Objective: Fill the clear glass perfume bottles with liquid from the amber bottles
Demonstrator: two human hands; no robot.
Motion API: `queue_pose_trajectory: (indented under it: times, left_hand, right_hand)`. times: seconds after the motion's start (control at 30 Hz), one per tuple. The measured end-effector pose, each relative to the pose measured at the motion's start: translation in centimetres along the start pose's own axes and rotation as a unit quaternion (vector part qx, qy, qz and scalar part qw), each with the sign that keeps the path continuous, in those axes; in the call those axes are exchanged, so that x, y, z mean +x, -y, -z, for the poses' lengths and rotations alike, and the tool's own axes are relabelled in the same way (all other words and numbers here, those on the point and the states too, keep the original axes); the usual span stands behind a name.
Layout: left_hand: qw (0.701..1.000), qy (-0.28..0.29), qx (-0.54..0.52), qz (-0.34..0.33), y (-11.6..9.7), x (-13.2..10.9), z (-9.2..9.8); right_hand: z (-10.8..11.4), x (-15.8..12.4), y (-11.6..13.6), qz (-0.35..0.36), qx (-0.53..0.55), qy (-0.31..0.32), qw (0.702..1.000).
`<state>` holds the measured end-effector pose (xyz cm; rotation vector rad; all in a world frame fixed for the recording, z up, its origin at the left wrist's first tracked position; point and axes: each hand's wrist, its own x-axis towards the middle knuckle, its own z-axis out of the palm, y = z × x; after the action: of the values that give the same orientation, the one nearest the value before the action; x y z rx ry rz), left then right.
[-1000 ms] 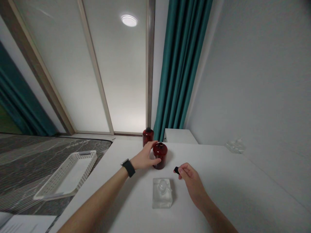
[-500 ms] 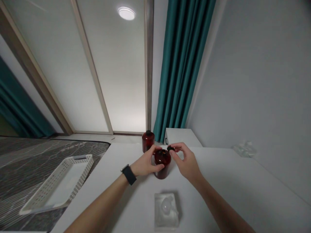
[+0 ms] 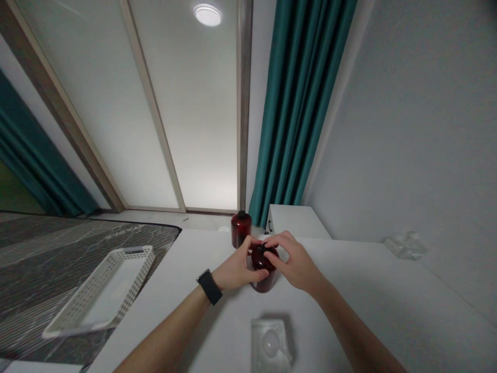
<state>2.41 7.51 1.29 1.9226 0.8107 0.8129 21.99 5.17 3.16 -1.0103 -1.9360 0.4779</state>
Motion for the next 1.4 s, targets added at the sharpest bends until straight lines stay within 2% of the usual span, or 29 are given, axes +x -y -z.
queue_pose_trajectory:
  times: [0.17, 0.33, 0.43, 0.6, 0.83, 1.03, 1.2, 1.27, 1.4]
  left_hand:
    - [1.0, -0.005, -0.004, 0.004, -0.1, -0.2, -0.2]
    - [1.0, -0.012, 0.001, 0.02, 0.2, -0.3, -0.3]
    - [1.0, -0.017, -0.001, 0.025, -0.1, -0.4, -0.6]
    - [0.996, -0.065, 0.023, 0.047, -0.9, -0.8, -1.8]
    - [0.992, -0.083, 0.042, 0.08, -1.7, -0.9, -2.1]
    - [0.993, -0.09, 0.011, 0.073, -1.7, -0.8, -2.6]
    - [0.987, -0.129, 0.036, 0.093, -1.5, -0.8, -2.9]
    - [0.989, -0.109, 0.045, 0.088, -1.8, -0.9, -2.2]
    - [0.995, -0.007, 0.055, 0.085, -2.4, -1.1, 0.2]
  right_hand:
    - [1.4, 0.0, 0.7, 0.017, -0.027, 0.052, 0.998]
    - [1.7, -0.2, 1.3, 0.024, -0.028, 0.029, 0.999]
    - [1.3, -0.3, 1.4, 0.044, -0.01, 0.037, 0.998]
    - [0.7, -0.3, 1.4, 0.048, -0.005, 0.036, 0.998]
    - [1.8, -0.3, 1.0, 0.002, -0.018, 0.005, 1.0]
    - [1.6, -0.3, 1.0, 0.012, 0.015, 0.048, 0.999]
    - [1.1, -0.4, 0.8, 0.011, -0.001, 0.019, 1.0]
    - [1.1, -0.4, 0.6, 0.017, 0.006, 0.026, 1.0]
    - [1.8, -0.3, 0.2, 0.022, 0.013, 0.055, 0.998]
